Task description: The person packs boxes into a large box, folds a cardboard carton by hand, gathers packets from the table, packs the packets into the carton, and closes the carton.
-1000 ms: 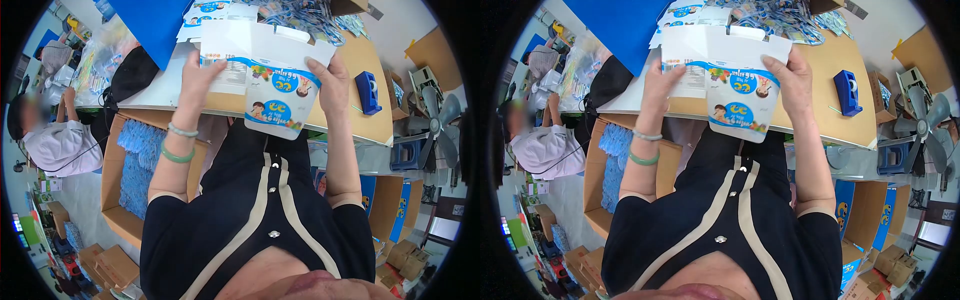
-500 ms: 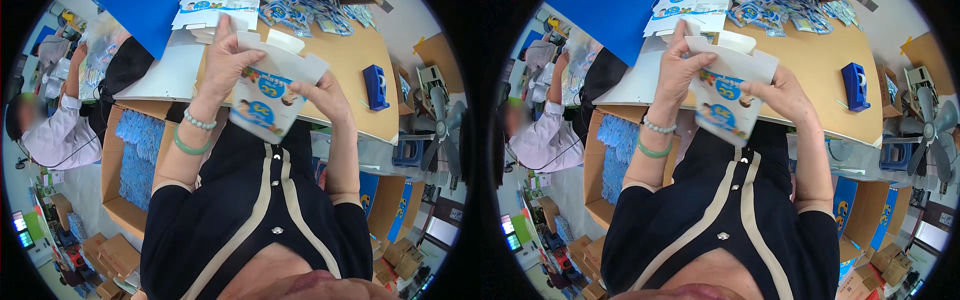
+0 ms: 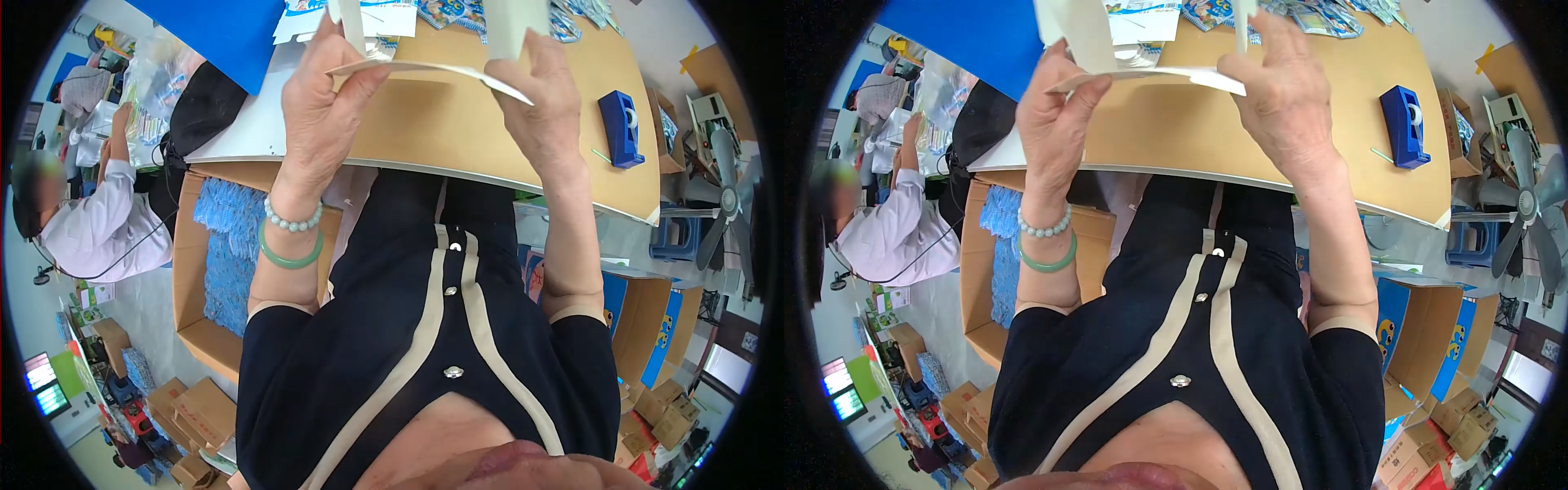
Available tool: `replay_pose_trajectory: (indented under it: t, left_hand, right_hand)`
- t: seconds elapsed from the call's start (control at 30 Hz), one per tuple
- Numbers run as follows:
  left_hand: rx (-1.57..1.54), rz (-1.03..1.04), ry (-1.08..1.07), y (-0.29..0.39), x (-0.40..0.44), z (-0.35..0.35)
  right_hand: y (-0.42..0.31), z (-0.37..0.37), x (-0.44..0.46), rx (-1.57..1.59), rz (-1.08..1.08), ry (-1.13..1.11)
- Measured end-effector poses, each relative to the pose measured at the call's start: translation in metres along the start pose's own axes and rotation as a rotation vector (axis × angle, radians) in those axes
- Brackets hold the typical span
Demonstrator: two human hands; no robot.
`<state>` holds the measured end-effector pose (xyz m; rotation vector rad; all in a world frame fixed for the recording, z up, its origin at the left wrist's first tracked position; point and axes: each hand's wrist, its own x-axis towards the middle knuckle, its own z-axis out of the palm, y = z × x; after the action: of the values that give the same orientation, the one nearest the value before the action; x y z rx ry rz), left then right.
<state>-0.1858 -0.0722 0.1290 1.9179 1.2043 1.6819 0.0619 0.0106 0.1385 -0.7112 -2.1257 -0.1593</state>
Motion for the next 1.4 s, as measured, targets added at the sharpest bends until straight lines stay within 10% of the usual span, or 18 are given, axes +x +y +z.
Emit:
replay_pose_trajectory:
  t: [0.13,0.37,0.7,0.93,1.1,1.2,1.3,1.4]
  left_hand:
    - [-0.004,-0.447,-0.01,-0.02,-0.033,0.018]
    - [0.368,-0.464,0.228,-0.04,-0.043,0.05]
    - [0.753,-0.374,0.254,-0.056,-0.038,0.068]
    - [-0.014,0.065,0.608,-0.068,-0.034,0.059]
    - [-0.576,-0.069,0.742,-0.075,-0.018,0.033]
    - [0.075,-0.351,0.083,-0.104,-0.01,0.043]
    - [0.016,-0.404,0.065,-0.105,-0.01,0.043]
    - [-0.062,-0.492,0.042,-0.103,-0.009,0.042]
  right_hand:
    - [0.001,0.02,-0.039,0.035,0.06,-0.308]
    - [-0.021,0.036,-0.045,0.33,0.658,-0.609]
    - [-0.026,0.057,-0.063,-0.006,0.274,-0.072]
    - [-0.015,0.047,-0.064,-0.048,0.191,-0.337]
    - [-0.011,0.049,-0.061,0.343,0.408,-0.411]
    - [-0.004,0.049,-0.062,0.486,0.449,-0.429]
    - [0.013,0.045,-0.062,0.605,0.437,-0.428]
    - [0.027,0.039,-0.044,1.105,0.919,0.285]
